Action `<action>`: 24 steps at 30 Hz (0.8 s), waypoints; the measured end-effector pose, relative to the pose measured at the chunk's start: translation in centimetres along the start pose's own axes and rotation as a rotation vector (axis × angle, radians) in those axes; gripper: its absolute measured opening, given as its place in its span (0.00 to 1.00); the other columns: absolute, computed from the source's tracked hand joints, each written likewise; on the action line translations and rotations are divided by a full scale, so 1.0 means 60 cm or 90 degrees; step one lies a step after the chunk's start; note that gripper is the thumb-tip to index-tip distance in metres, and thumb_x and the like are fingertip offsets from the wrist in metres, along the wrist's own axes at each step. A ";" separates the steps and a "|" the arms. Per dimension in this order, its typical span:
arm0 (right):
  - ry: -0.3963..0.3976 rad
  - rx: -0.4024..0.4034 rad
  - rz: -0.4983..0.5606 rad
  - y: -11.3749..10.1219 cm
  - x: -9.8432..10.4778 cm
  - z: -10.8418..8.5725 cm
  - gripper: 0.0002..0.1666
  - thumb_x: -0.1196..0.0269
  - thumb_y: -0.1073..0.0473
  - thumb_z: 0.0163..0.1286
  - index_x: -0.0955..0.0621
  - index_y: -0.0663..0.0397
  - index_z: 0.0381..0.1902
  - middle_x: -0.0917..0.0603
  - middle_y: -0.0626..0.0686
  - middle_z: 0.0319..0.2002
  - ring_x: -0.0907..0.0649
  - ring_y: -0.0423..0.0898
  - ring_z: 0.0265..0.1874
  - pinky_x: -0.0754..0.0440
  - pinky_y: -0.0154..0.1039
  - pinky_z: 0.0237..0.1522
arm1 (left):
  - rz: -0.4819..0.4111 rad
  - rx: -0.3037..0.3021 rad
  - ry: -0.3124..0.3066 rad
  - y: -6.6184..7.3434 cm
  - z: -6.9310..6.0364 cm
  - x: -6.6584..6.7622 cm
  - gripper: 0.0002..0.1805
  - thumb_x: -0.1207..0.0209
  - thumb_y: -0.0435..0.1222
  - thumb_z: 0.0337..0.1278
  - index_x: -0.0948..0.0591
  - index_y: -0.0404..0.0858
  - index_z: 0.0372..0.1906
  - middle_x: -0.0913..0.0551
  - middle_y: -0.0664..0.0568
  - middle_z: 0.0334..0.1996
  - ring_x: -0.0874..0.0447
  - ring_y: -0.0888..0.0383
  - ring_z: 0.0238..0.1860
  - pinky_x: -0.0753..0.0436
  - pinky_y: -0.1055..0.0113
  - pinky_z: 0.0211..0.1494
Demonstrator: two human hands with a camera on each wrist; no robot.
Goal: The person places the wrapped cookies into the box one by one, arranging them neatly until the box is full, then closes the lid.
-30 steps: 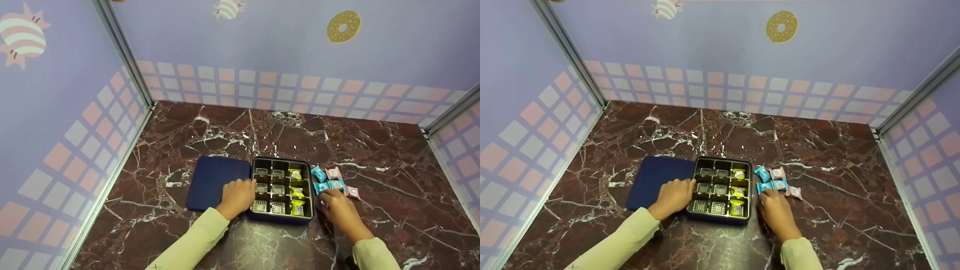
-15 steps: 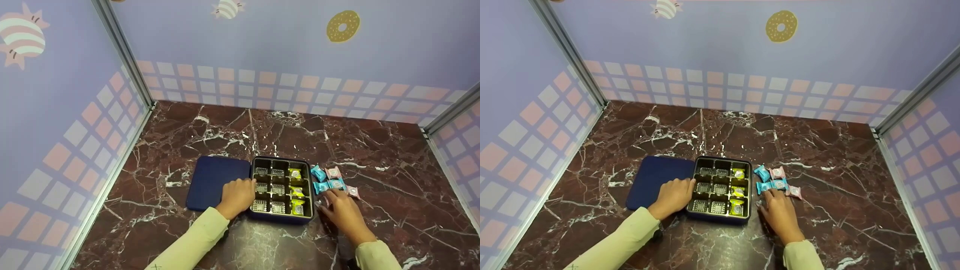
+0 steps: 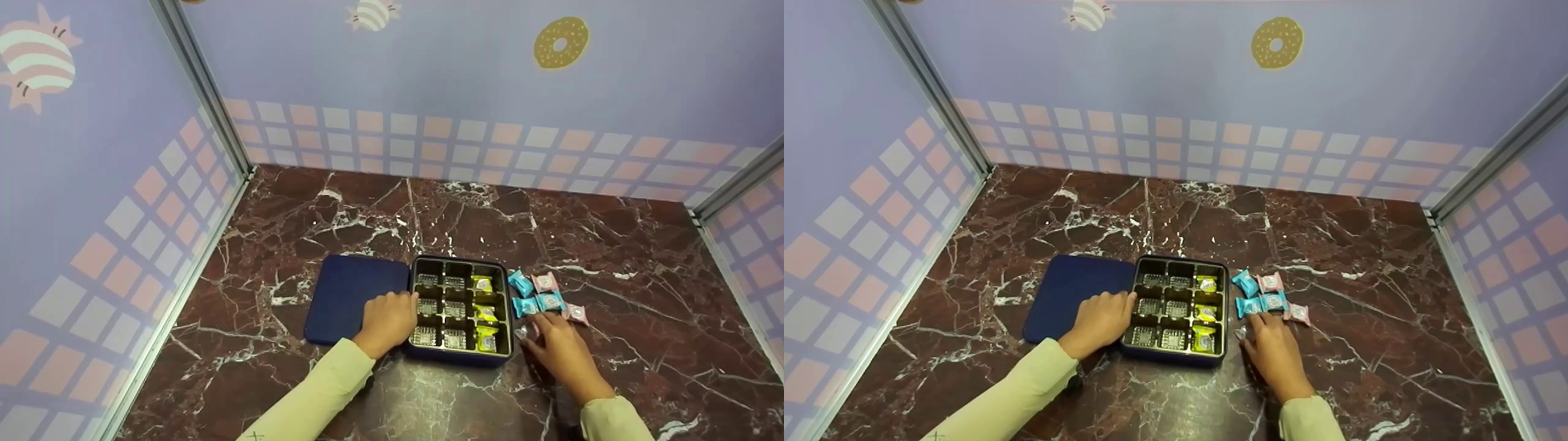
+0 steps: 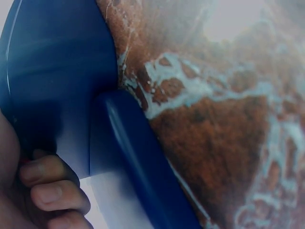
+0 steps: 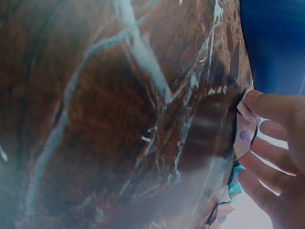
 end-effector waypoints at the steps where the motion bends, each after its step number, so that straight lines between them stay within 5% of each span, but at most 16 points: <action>1: 0.000 0.000 0.005 0.000 -0.001 0.000 0.24 0.26 0.61 0.52 0.20 0.62 0.46 0.18 0.62 0.45 0.18 0.62 0.46 0.22 0.58 0.50 | 0.000 0.000 0.002 0.000 0.000 -0.001 0.28 0.58 0.47 0.73 0.24 0.41 0.16 0.17 0.44 0.18 0.19 0.44 0.19 0.27 0.54 0.18; 9: 0.005 -0.003 0.021 0.001 -0.007 -0.001 0.24 0.26 0.60 0.53 0.20 0.63 0.45 0.17 0.63 0.44 0.18 0.61 0.47 0.23 0.57 0.52 | 0.001 0.006 -0.003 0.001 0.000 0.002 0.28 0.58 0.48 0.73 0.25 0.41 0.16 0.17 0.44 0.19 0.19 0.44 0.19 0.28 0.54 0.19; 18: 0.036 0.008 0.011 -0.001 -0.006 -0.002 0.19 0.25 0.61 0.52 0.21 0.59 0.39 0.16 0.60 0.38 0.16 0.59 0.37 0.20 0.56 0.41 | 0.013 -0.014 0.027 0.002 -0.004 0.004 0.28 0.57 0.47 0.73 0.29 0.43 0.13 0.20 0.45 0.15 0.22 0.45 0.16 0.28 0.54 0.16; 24: 0.040 0.003 0.031 0.000 -0.006 -0.002 0.18 0.26 0.64 0.51 0.21 0.58 0.38 0.16 0.60 0.36 0.16 0.59 0.36 0.20 0.56 0.40 | 0.009 -0.004 0.007 0.002 -0.002 0.003 0.28 0.57 0.48 0.73 0.29 0.43 0.14 0.19 0.45 0.17 0.21 0.45 0.17 0.28 0.53 0.17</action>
Point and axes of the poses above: each hand's wrist, its own z-axis towards the middle knuckle, its own x-axis out of the back of the hand, y = z × x, the point moved 2 cm from there along z, towards the middle knuckle
